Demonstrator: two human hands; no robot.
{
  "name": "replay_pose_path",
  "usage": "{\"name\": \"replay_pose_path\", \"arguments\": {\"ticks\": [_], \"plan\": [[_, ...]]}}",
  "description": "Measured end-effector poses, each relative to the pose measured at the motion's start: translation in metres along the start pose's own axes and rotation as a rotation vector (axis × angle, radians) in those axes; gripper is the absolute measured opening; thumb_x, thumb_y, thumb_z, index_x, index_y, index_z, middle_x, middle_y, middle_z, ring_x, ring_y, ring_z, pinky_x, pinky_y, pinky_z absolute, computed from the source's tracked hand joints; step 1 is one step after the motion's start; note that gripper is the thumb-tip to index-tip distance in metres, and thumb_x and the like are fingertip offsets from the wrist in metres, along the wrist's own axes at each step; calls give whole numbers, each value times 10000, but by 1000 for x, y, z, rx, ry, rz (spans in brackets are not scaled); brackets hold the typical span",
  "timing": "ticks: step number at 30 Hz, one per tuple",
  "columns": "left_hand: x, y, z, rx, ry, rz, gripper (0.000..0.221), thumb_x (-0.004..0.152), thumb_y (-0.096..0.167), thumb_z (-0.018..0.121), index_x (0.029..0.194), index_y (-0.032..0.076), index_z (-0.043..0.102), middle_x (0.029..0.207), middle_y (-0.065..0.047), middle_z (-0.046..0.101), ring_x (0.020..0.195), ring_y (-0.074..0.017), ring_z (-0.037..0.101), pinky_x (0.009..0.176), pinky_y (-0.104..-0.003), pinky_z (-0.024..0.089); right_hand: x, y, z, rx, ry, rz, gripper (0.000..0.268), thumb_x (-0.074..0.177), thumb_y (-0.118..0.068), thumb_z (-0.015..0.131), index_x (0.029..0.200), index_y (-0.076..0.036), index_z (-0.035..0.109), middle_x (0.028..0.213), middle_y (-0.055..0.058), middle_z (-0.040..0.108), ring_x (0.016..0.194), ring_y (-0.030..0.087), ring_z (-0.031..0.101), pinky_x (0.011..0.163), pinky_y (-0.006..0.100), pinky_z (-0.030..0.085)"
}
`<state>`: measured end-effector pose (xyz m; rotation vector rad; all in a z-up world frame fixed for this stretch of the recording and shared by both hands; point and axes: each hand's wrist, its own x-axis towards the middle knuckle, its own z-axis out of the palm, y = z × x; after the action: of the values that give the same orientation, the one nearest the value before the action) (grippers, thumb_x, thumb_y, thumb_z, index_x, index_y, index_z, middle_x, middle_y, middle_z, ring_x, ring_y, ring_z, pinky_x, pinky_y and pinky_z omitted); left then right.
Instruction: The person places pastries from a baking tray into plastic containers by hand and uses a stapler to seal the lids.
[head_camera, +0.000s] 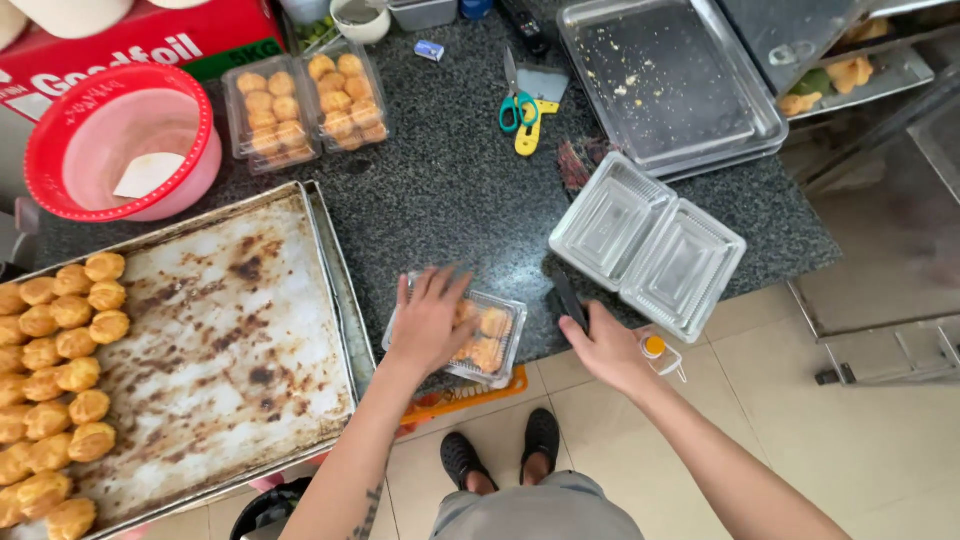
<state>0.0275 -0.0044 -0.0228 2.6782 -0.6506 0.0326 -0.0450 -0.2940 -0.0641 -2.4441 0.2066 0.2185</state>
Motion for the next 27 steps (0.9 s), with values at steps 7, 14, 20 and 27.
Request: {"name": "replay_pose_path", "arguments": {"ticks": [7,14,20,27], "plan": [[-7,-20,-12,152,46,-182,620,863,493,661,1363,134,595,1399,-118,568,1363,-344,440,1126,-634,278,7,-63,18,-365,141,-33,445,919,-442,631,1145,-58,617,1119,166,640,1052,380,640,843,517,560],[12,-58,6,183,-5,-563,601,877,615,658,1114,65,696,1162,-152,690,1156,-330,611,984,-487,461,23,-76,34,-499,279,-178,571,856,-421,686,1297,-78,571,1133,161,605,1080,363,594,815,527,514],[12,-76,10,-433,33,-716,675,790,666,743,958,35,574,941,-180,704,899,-343,683,806,-440,533,21,-93,27,-393,367,-267,522,881,-382,690,1309,-104,579,1117,132,629,1052,353,602,840,511,512],[11,-79,-9,-998,244,-726,449,830,462,790,964,96,566,837,-20,606,747,-136,553,672,-313,494,55,-119,49,602,-131,34,602,926,-451,601,1426,-146,459,1041,70,703,896,184,741,706,331,552]]}}
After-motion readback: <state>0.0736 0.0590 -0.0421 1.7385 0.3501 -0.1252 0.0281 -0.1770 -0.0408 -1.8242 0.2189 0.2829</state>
